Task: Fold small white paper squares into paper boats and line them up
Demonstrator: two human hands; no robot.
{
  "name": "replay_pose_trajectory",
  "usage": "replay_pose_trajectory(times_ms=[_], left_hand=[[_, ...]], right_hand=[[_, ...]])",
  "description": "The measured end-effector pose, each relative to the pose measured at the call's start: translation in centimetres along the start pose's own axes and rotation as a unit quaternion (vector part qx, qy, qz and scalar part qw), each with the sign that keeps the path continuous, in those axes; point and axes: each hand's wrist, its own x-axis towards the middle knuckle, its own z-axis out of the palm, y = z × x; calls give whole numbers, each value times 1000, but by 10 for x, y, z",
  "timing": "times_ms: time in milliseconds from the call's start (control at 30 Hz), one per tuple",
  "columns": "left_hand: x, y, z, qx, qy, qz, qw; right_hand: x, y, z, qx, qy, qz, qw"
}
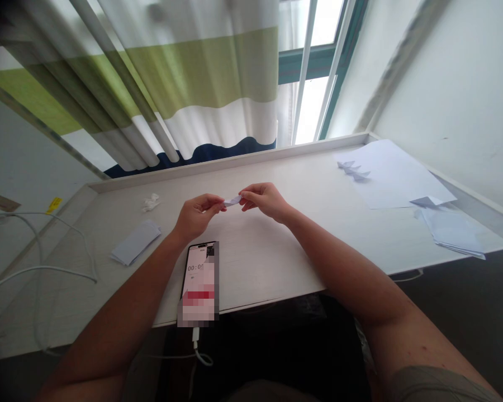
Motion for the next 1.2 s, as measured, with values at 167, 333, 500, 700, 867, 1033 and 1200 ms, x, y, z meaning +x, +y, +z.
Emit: replay_pose_trajectory(times_ms=[167, 333, 500, 700, 867, 1033, 1200], left_hand=[[18, 20, 10, -1, -12, -9, 1000], [64, 44, 57, 33, -81, 46, 995], [125, 56, 163, 96, -159, 111, 976], [165, 68, 291, 179, -275, 132, 936], [183, 72, 342, 195, -298, 137, 924], [197, 70, 360, 199, -302, 119, 925], [199, 71, 319, 179, -288, 86, 937]], right_hand=[[-2, -23, -19, -56, 22, 18, 998], [-24, -51, -84, -103, 62, 21, 993], [-71, -65, -169, -145, 183, 71, 970], [-112, -68, -248, -180, 341, 105, 917], [-116, -63, -288, -187, 384, 132, 894], [-110, -59, -305, -203, 411, 143, 877], [-108, -59, -297, -257, 447, 102, 851]])
